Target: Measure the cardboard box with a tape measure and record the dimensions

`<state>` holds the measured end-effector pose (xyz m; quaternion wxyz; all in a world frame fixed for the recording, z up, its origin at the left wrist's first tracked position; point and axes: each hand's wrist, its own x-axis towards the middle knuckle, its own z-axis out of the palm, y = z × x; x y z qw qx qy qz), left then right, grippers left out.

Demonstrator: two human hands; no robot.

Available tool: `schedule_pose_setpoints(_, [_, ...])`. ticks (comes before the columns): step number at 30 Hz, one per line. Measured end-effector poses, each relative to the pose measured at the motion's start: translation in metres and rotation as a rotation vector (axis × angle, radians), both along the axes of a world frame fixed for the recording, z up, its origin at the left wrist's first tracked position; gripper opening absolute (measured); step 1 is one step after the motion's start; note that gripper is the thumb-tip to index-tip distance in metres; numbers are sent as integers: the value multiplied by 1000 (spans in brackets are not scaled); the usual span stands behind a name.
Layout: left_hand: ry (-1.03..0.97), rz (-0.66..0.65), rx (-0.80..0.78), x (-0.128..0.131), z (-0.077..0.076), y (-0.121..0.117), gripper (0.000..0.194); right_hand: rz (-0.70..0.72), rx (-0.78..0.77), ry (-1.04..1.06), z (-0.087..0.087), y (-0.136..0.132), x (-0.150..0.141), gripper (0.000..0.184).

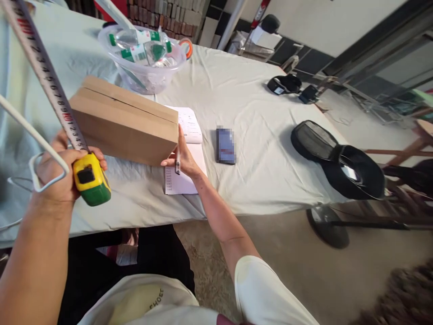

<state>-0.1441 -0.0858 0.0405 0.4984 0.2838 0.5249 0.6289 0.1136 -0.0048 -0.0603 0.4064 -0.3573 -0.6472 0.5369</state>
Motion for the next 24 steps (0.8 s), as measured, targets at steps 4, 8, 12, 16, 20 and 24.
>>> schedule_pose_setpoints(4, [51, -60, 17, -2, 0, -13, 52, 16, -7, 29, 5, -2, -3, 154])
schedule_pose_setpoints(8, [24, -79, -10, 0, -3, -28, 75, -53, 101, 11, 10, -8, -6, 149])
schedule_pose_setpoints(12, [97, -61, -67, 15, -2, -57, 87, -155, 213, -36, 14, -11, 4, 147])
schedule_pose_setpoints(16, [35, -314, -280, 28, -6, -91, 60, -229, 329, -64, 7, -4, 20, 148])
schedule_pose_setpoints(20, [-65, -544, -506, 31, -13, -116, 41, -231, 364, -139, -6, 4, 31, 148])
schedule_pose_setpoints(24, [-9, -522, -586, 28, -19, -130, 34, -200, 370, -153, -7, 3, 33, 143])
